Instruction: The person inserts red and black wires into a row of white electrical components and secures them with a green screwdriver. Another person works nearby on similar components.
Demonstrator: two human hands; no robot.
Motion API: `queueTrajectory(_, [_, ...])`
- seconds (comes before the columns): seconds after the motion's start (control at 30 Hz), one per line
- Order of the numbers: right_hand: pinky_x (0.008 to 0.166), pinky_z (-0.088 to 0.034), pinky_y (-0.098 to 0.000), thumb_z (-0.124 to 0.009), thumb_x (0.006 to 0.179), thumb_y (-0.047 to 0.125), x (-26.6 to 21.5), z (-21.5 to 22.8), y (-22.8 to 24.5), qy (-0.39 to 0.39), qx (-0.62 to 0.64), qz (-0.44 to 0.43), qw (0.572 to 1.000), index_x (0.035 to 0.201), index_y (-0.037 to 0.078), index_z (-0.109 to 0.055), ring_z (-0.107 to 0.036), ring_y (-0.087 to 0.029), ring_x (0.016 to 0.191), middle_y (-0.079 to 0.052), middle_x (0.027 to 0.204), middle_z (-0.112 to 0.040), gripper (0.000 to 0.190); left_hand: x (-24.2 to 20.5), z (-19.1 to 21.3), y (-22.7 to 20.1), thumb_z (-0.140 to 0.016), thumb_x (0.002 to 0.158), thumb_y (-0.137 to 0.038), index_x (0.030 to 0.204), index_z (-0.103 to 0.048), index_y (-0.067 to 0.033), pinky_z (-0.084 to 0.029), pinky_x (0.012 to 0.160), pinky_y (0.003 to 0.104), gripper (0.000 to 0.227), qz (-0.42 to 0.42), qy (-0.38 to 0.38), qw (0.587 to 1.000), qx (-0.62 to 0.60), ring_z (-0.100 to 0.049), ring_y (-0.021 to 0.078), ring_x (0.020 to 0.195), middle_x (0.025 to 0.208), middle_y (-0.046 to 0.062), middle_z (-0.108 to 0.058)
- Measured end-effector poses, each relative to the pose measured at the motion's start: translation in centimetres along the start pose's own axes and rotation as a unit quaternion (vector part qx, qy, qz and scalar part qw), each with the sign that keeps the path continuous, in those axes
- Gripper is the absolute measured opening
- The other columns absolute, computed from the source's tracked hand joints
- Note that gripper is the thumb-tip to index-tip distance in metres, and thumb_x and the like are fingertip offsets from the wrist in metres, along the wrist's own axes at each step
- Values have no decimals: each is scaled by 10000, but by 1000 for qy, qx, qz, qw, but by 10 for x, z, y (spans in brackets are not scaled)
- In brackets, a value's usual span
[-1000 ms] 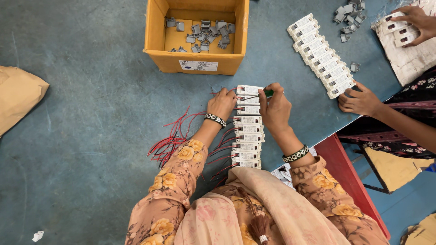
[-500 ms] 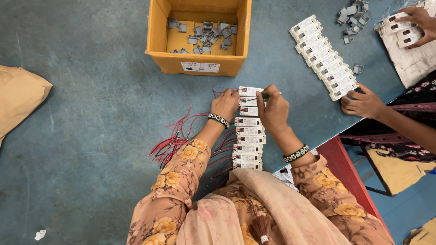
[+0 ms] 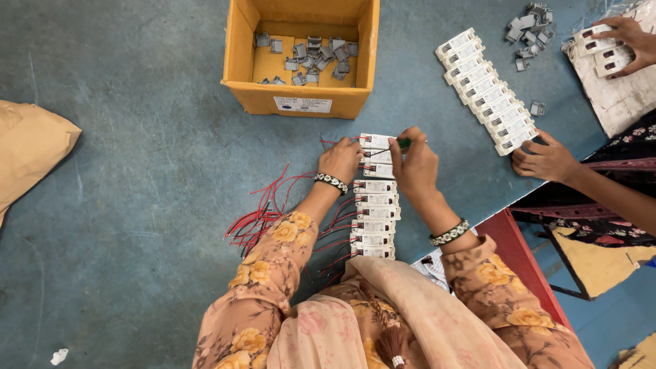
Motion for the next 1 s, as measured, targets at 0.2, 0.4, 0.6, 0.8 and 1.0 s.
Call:
queueTrajectory(0.2, [668,-571,-350,-676,1084,125,11,17,-22,-28,58,-59,996,1183,15,-440,-739,-256,789,-142,950,-681,279,18,28,-11,-674,907,-161,960,-759,-210,-553,787,429,112,-27,-37,998,-47,-678,294,905,947,77,-647])
queueTrajectory(0.4, [650,-573,-343,-679,1071,104,16,0,-19,-20,67,-52,996,1164,8,-428,-724,-251,758,-140,941,-679,284,29,10,-5,-730,862,-157,918,-707,-135,-545,803,438,65,-36,-55,996,-68,-666,305,954,951,83,-657])
queueTrajectory(0.6, [612,-558,-346,-687,1056,95,17,-3,-11,-14,46,-25,999,1137,15,-420,-720,-255,737,-136,941,-669,290,28,0,6,-750,858,-175,909,-661,-106,-546,807,445,124,-12,-49,996,-72,-660,321,962,944,98,-655])
queueTrajectory(0.8, [584,-540,-355,-707,1040,97,18,-3,-8,-13,24,-15,1000,1110,20,-423,-709,-264,709,-132,934,-657,303,31,-8,9,-758,846,-181,902,-664,-113,-552,819,441,129,-8,-54,997,-63,-662,315,961,950,99,-655])
queueTrajectory(1.0, [576,-539,-351,-708,1034,99,20,-4,-4,-6,14,-2,1000,1108,16,-436,-704,-258,710,-125,947,-654,294,32,-12,11,-754,850,-183,872,-664,-103,-557,816,434,122,-16,-60,997,-52,-665,306,959,935,97,-663])
Point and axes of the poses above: each hand's wrist, its own x-axis towards the middle knuckle, its own z-axis out of the back of the hand, y = z × x, the point moved 5 cm from there along x, towards the middle knuckle
